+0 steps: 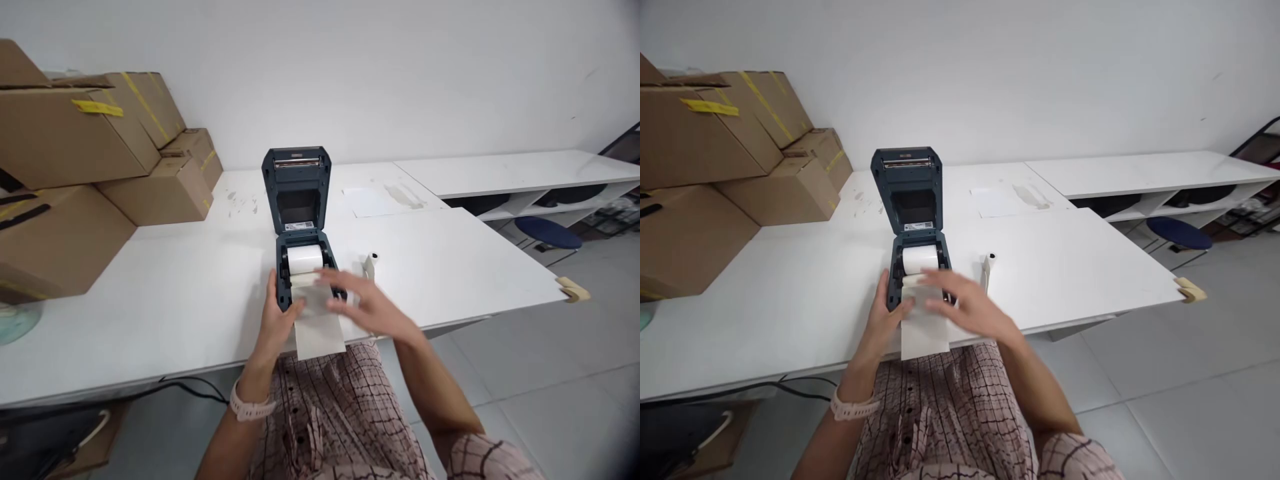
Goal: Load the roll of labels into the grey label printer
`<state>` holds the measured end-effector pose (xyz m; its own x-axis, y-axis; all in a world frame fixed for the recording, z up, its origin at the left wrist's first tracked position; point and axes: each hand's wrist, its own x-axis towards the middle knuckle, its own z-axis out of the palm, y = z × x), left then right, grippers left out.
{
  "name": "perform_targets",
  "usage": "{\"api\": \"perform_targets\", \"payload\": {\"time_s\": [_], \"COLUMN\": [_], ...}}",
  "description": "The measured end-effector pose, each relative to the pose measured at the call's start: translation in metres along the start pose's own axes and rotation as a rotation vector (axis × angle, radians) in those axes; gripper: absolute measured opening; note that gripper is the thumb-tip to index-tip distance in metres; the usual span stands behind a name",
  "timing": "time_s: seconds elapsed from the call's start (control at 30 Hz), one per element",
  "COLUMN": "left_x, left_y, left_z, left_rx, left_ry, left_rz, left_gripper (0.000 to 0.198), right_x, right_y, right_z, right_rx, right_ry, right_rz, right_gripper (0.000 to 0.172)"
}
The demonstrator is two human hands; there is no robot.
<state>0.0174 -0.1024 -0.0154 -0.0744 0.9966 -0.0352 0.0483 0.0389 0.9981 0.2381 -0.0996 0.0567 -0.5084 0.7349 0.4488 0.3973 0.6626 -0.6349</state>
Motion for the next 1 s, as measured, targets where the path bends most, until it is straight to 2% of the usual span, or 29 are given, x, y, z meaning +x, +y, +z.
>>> {"api": "perform_targets", "payload": {"time_s": [0.07, 0.1, 0.13, 0.27, 0.33, 0.37, 0.47, 0.53, 0.6, 0.7, 0.8, 0.87, 0.93, 1.0], "left_x": [-0.017, -0.022, -0.026, -0.027, -0.027, -0.027, -0.029, -0.03, -0.029, -0.023, -0.014, -0.007, -0.002, 0.0], "left_y": [-0.003, -0.004, -0.005, -0.006, -0.007, -0.008, -0.014, -0.017, -0.018, -0.01, 0.005, 0.012, 0.016, 0.015], "left_z": [0.004, 0.005, 0.006, 0.007, 0.005, 0.004, 0.0, -0.003, -0.006, -0.008, -0.006, -0.003, 0.0, 0.002], "left_rx": [-0.062, -0.082, -0.092, -0.076, -0.074, -0.08, -0.115, -0.139, -0.165, -0.194, -0.168, -0.135, -0.142, -0.187], "left_ry": [0.012, 0.014, 0.017, 0.026, 0.028, 0.025, -0.005, -0.004, 0.048, 0.135, 0.176, 0.177, 0.153, 0.112], "left_rz": [-0.052, -0.073, -0.089, -0.1, -0.092, -0.085, -0.054, -0.038, -0.006, 0.094, 0.149, 0.117, 0.045, -0.022], "left_gripper": [0.109, 0.112, 0.116, 0.121, 0.121, 0.121, 0.121, 0.114, 0.102, 0.086, 0.085, 0.09, 0.095, 0.091], "right_x": [0.031, 0.052, 0.076, 0.168, 0.191, 0.193, 0.163, 0.123, 0.078, 0.026, 0.004, 0.0, 0.0, -0.001], "right_y": [0.016, 0.027, 0.038, 0.077, 0.083, 0.081, 0.061, 0.04, 0.02, -0.001, -0.005, 0.001, 0.009, 0.016], "right_z": [-0.027, -0.04, -0.051, -0.076, -0.078, -0.077, -0.063, -0.046, -0.022, 0.017, 0.048, 0.059, 0.063, 0.064], "right_rx": [0.021, 0.025, 0.058, 0.289, 0.37, 0.379, 0.286, 0.191, 0.129, 0.081, 0.116, 0.277, 0.51, 0.753], "right_ry": [0.273, 0.367, 0.397, 0.31, 0.261, 0.256, 0.326, 0.413, 0.503, 0.633, 0.733, 0.79, 0.796, 0.706], "right_rz": [0.032, 0.059, 0.084, 0.185, 0.202, 0.198, 0.143, 0.107, 0.104, 0.134, 0.215, 0.316, 0.448, 0.583], "right_gripper": [0.049, 0.057, 0.067, 0.084, 0.09, 0.09, 0.082, 0.073, 0.064, 0.037, 0.016, 0.02, 0.045, 0.074]}}
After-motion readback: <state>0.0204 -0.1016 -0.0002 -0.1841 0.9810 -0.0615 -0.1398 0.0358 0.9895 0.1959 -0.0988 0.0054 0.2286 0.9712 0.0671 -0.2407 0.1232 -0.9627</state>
